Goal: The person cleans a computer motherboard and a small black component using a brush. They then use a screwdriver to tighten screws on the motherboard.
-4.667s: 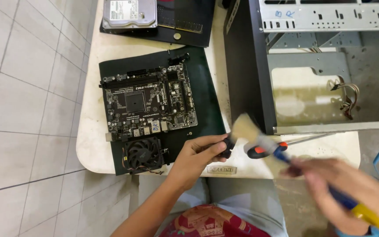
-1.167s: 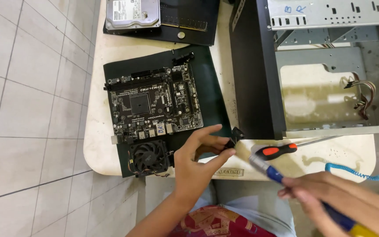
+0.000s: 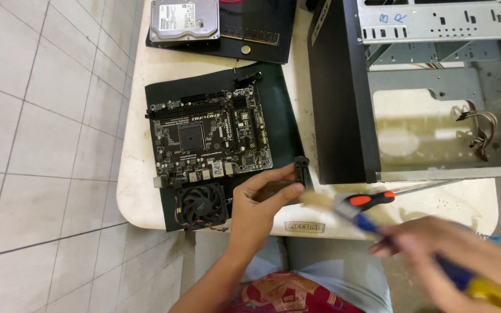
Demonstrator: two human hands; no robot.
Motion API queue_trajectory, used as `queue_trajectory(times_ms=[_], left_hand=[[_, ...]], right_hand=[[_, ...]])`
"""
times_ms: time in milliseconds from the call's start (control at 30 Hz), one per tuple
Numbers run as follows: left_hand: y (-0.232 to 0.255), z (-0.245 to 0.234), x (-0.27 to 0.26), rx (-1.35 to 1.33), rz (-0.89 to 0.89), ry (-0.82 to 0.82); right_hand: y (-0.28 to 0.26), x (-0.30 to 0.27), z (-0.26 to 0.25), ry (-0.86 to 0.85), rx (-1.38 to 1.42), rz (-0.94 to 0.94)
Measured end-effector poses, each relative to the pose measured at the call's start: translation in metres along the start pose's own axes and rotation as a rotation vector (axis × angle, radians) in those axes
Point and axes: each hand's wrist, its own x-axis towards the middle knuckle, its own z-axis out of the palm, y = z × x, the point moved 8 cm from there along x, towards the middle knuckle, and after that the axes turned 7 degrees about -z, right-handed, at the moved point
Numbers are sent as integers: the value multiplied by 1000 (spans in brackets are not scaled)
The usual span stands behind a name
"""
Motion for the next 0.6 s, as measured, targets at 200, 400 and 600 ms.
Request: queue_trajectory(times_ms=[200, 400, 600], left_hand=[[-44, 5, 15, -355, -163, -286], [-51, 16, 7, -471, -230, -358], [-26, 18, -3, -301, -93, -340]], right_hand=[[16, -18, -9, 264, 47, 179], [-8, 4, -7, 103, 40, 178], [-8, 3, -9, 87, 20, 161]])
